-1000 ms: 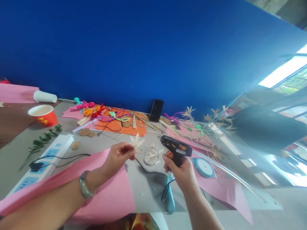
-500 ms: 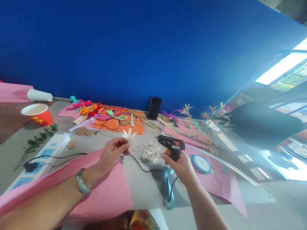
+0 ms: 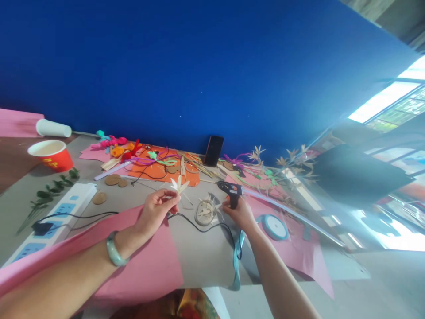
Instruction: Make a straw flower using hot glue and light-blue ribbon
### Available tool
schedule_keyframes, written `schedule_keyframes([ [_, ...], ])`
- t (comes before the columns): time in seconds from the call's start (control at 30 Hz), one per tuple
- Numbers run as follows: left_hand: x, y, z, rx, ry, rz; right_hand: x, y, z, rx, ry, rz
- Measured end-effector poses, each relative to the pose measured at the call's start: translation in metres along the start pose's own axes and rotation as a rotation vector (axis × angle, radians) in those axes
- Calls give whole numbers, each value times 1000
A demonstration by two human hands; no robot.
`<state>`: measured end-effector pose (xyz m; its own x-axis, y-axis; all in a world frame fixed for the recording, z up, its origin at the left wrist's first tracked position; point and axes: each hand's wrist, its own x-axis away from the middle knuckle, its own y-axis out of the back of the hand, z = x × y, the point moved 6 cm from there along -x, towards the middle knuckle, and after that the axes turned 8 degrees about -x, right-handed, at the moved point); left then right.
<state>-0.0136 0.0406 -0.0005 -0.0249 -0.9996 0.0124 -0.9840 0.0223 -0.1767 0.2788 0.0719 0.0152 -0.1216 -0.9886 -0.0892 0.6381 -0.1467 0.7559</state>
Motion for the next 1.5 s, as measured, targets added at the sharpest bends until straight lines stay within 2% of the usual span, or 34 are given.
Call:
schedule_keyframes([
  [0.1,0,-1,0,-12,-6,5,-2,-8,1,-29,-9,-8],
  [0.2,0,-1,-2,-15,-8,5,-1,-6,4,-33,-16,-76],
  [0.37,2,-1,-8,-37,3,0,9,17,12,-17,-9,-260],
  [0.53,3,-3,-8,-56,46,12,22,34,23,-81,90,-429],
  [0.7,3,-5,-7,-49,47,28,25,27,32,-98,160,-366],
  [0.87,4,-5,-9,-71,46,39,22,25,32,16,118,-351],
  [0.97,4,-5,-10,-75,37,44,17,25,30,64,91,-294],
  [1.2,3,-5,-7,-61,42,51,20,21,29,-90,51,-153],
  [1.33,3,-6,-6,-63,53,53,25,26,31,-176,55,-155],
  [1.5,4,-5,-6,-77,43,60,27,28,32,-76,30,-102],
])
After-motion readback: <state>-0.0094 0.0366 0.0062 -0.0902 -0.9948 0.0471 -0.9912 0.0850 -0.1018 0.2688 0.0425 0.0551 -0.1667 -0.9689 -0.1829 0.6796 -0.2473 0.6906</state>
